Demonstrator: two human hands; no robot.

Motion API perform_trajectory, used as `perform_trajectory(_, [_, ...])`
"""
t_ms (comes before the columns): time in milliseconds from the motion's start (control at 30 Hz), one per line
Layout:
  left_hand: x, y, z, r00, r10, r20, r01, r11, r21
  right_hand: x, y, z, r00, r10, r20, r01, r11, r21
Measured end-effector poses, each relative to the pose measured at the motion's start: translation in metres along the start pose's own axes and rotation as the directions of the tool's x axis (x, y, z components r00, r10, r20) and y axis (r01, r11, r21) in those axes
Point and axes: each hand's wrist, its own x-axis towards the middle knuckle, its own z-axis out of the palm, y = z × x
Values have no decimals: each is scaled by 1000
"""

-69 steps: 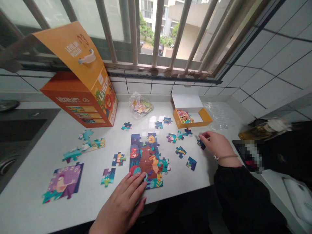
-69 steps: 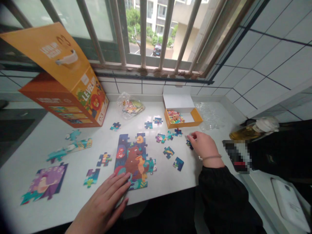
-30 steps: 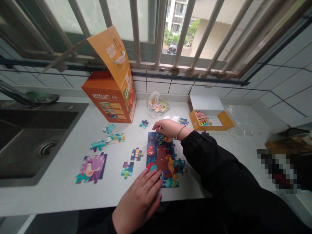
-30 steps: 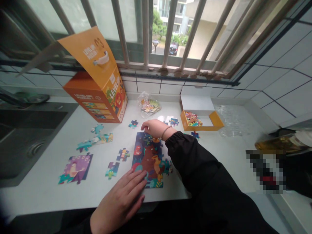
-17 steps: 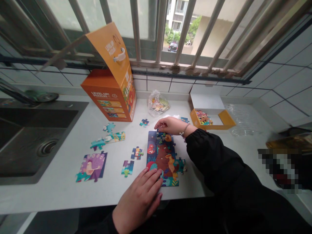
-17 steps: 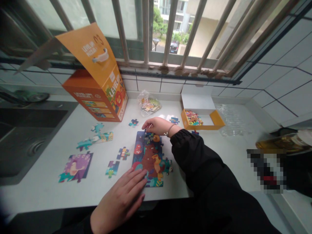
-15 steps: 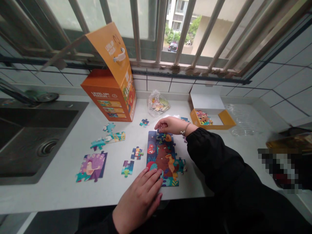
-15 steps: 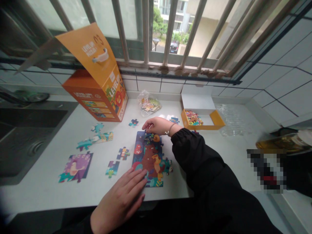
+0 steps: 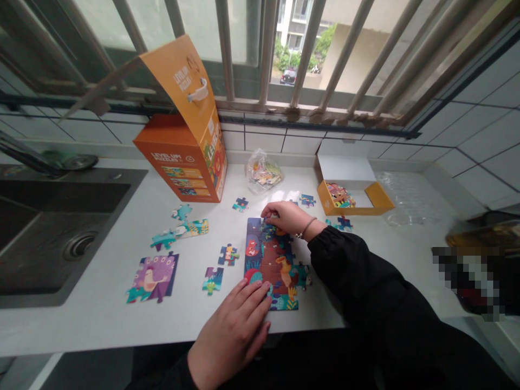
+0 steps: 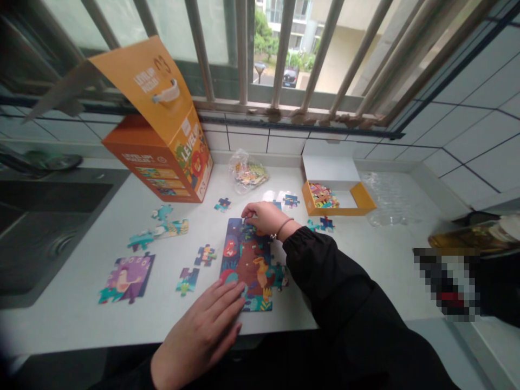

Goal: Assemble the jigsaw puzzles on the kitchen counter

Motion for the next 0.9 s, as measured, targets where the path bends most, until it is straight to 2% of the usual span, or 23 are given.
perform_trajectory(133, [2, 0, 0, 1000, -3, -24, 3, 1000, -11, 4, 0, 0, 999, -36, 3, 36, 999, -26])
perform_trajectory(333, [3, 1, -2, 1000, -1, -2, 1, 1000, -3, 2, -5, 6, 994, -105, 7, 105, 991, -87])
perform_trajectory(567, [1, 0, -1, 1000, -1, -1, 1, 1000, -19, -7, -6, 12, 993, -112, -27, 104, 976, -192])
perform_trajectory(700, [2, 0, -1, 1000, 1, 10, -1, 1000, -3, -24, -13, 16, 992, -127, -9, 120, 959, -258])
perform_trajectory(900, [1, 1, -2, 1000, -9, -9, 9, 1000, -13, -62, -31, 43, 988, -150, -34, 132, 942, -308])
